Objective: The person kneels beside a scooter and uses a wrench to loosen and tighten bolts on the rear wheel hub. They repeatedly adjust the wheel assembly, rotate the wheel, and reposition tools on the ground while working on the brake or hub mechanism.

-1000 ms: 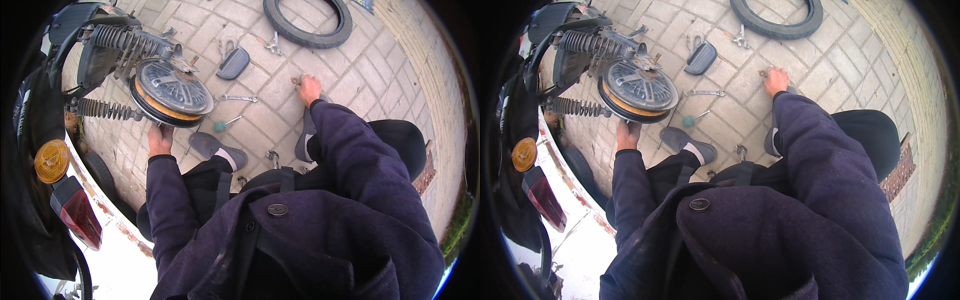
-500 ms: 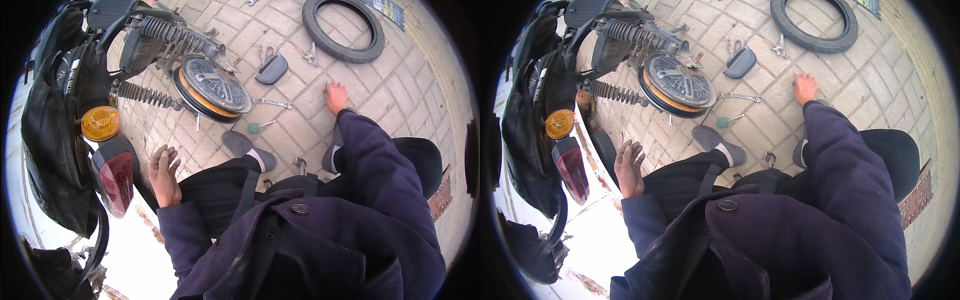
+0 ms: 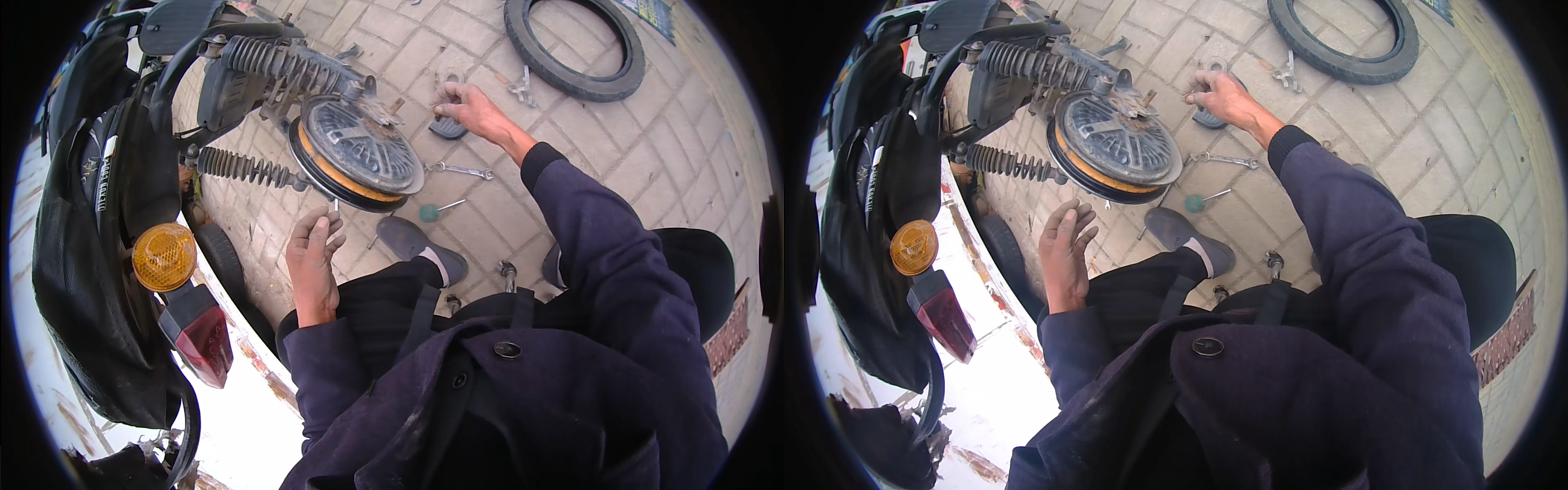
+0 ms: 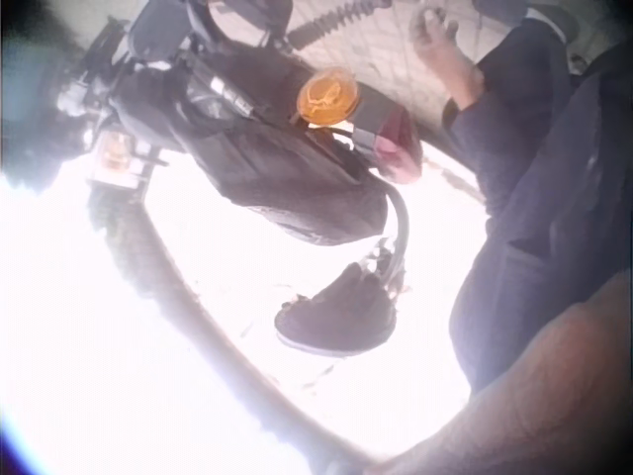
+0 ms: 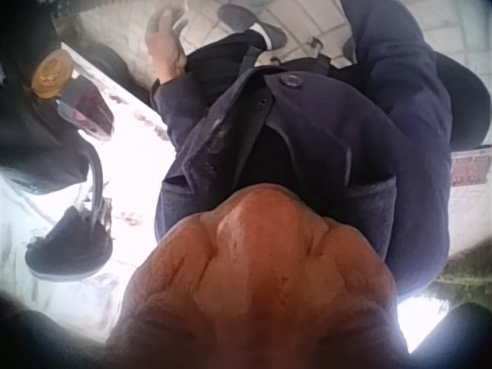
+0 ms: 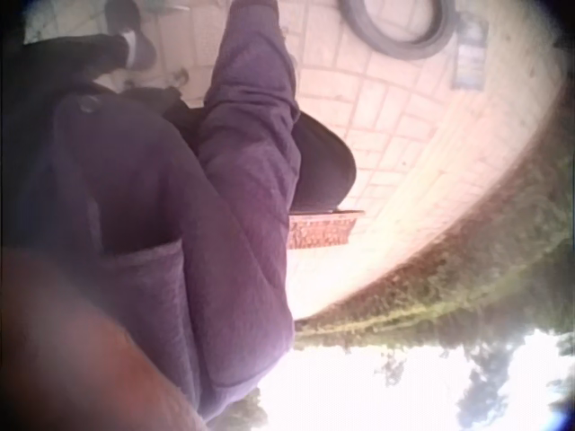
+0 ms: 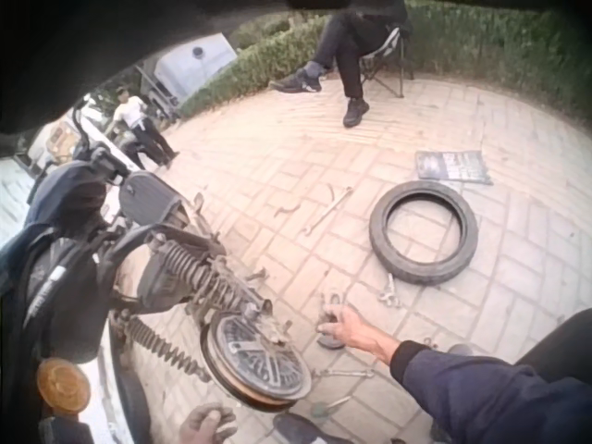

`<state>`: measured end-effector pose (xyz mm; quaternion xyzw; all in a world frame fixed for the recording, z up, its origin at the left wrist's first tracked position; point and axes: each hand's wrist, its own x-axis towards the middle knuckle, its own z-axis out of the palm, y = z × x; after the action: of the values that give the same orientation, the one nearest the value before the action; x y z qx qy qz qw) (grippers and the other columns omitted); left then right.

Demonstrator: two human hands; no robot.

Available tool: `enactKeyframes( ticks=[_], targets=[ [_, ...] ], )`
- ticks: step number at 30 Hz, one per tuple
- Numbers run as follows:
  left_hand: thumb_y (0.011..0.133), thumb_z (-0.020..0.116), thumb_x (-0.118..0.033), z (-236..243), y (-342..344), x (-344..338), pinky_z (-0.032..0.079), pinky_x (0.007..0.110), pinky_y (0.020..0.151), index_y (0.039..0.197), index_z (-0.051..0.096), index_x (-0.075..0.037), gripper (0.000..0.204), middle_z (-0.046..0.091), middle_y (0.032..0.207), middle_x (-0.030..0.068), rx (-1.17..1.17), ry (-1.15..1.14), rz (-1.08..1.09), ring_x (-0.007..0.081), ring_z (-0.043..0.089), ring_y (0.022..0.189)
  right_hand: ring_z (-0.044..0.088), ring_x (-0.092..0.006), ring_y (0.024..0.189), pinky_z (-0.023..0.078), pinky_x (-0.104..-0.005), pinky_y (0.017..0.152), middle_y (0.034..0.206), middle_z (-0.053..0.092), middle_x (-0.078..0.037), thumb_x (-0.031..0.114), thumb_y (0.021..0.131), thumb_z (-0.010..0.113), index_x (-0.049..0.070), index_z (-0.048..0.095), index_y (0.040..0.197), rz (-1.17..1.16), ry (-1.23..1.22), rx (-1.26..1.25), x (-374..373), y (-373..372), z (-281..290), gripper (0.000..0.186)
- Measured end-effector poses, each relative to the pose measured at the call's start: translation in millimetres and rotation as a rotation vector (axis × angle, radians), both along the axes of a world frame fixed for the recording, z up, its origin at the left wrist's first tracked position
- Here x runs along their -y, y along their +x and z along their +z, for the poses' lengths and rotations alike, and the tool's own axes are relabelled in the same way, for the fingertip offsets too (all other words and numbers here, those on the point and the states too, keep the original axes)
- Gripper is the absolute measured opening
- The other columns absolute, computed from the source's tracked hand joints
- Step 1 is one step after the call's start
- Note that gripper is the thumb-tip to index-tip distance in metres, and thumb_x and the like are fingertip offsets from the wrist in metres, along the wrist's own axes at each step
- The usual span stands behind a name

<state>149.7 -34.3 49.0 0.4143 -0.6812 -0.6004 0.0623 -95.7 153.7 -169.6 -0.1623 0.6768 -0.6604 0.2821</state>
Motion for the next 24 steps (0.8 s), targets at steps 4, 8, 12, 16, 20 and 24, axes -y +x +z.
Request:
enactKeyframes(
  ticks=[4, 8, 12, 16, 20, 24],
  targets=[
    [0.101, 0.063, -0.020, -1, -6, -4, 0.053, 0.031, 0.089, 0.125, 0.061, 0.003, 0.033, 0.067, 0.115, 0.0113, 0.020, 0.021, 0.001, 0.0184, 0.064, 0.108, 0.060, -0.0132, 0.088, 0.048, -0.0293, 0.077, 0.089, 0.066, -0.004, 0.009, 0.093, 0.067, 0.002, 0.069, 0.103, 0.086, -0.105, -0.107, 27, -9, 24, 0.013],
    [0.102, 0.063, -0.021, -2, -12, -9, 0.053, 0.032, 0.090, 0.124, 0.062, 0.002, 0.032, 0.068, 0.115, 0.0117, 0.009, 0.035, -0.012, 0.0183, 0.064, 0.108, 0.061, -0.0149, 0.091, 0.049, -0.0313, 0.081, 0.095, 0.066, -0.006, 0.006, 0.094, 0.063, 0.001, 0.068, 0.104, 0.070, -0.085, -0.312, 30, -12, 30, 0.013],
    [0.102, 0.063, -0.022, -3, -16, -12, 0.053, 0.032, 0.090, 0.124, 0.062, 0.002, 0.032, 0.068, 0.115, 0.0121, 0.002, 0.057, -0.033, 0.0183, 0.064, 0.108, 0.061, -0.0164, 0.090, 0.049, -0.0322, 0.082, 0.096, 0.066, -0.007, 0.006, 0.094, 0.062, 0.001, 0.067, 0.105, 0.075, -0.087, -0.268, 31, -14, 31, 0.013],
    [0.102, 0.061, -0.025, -4, -16, -12, 0.051, 0.034, 0.092, 0.127, 0.061, 0.001, 0.036, 0.068, 0.117, 0.0145, 0.011, 0.045, -0.060, 0.0220, 0.064, 0.110, 0.060, -0.0164, 0.089, 0.048, -0.0315, 0.081, 0.096, 0.064, -0.005, 0.007, 0.094, 0.062, 0.001, 0.067, 0.104, 0.086, -0.043, -0.306, 35, -14, 35, 0.013],
    [0.102, 0.062, -0.024, -2, -14, -12, 0.052, 0.033, 0.091, 0.126, 0.061, 0.001, 0.034, 0.069, 0.115, 0.0128, 0.003, 0.031, -0.051, 0.0200, 0.064, 0.109, 0.061, -0.0182, 0.087, 0.049, -0.0323, 0.079, 0.092, 0.065, -0.006, 0.009, 0.093, 0.064, 0.002, 0.066, 0.102, 0.125, -0.059, -0.276, 30, -15, 31, 0.011],
    [0.102, 0.061, -0.023, 0, -15, -15, 0.052, 0.033, 0.092, 0.125, 0.062, 0.001, 0.033, 0.068, 0.116, 0.0129, 0.006, 0.034, -0.047, 0.0201, 0.064, 0.110, 0.065, -0.0248, 0.086, 0.050, -0.0368, 0.078, 0.090, 0.070, -0.009, 0.012, 0.089, 0.068, 0.004, 0.067, 0.100, 0.244, 0.162, -0.266, 3, -15, -2, 0.014]
  ],
)
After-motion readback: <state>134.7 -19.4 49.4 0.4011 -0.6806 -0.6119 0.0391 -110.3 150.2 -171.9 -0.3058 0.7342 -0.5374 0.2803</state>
